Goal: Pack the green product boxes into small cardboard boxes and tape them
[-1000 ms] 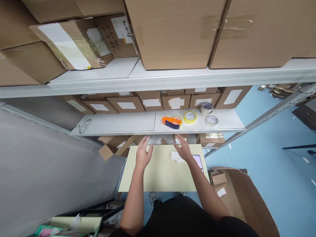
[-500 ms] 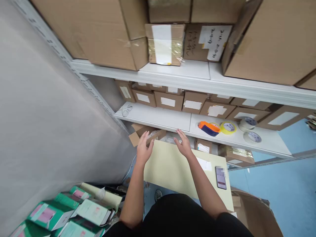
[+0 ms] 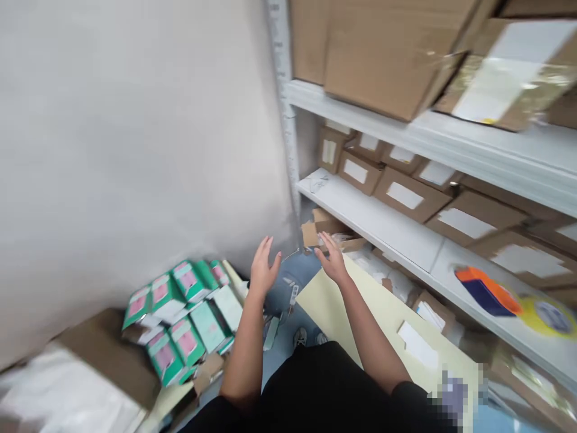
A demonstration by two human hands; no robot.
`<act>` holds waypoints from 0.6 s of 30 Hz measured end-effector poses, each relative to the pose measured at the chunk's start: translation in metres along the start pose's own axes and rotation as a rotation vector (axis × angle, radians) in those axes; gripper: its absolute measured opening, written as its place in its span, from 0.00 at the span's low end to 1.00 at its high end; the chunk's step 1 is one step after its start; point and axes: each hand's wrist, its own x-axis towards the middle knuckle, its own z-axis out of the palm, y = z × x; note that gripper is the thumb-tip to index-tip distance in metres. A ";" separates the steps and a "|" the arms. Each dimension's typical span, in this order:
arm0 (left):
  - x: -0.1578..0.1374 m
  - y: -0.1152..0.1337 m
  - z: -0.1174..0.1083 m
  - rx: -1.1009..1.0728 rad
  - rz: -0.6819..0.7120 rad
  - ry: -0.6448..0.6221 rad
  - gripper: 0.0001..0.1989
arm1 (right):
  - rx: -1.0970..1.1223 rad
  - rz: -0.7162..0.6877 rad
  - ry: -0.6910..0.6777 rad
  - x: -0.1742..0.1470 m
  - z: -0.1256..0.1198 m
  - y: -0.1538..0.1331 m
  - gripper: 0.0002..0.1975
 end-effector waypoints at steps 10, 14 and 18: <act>-0.136 -0.070 -0.108 0.206 -0.419 0.226 0.29 | 0.233 -0.196 -0.434 -0.002 0.162 -0.063 0.29; -0.181 -0.097 -0.147 0.260 -0.530 0.328 0.29 | 0.297 -0.231 -0.529 -0.023 0.216 -0.099 0.29; -0.205 -0.146 -0.172 0.278 -0.630 0.381 0.30 | 0.304 -0.270 -0.594 -0.035 0.263 -0.127 0.30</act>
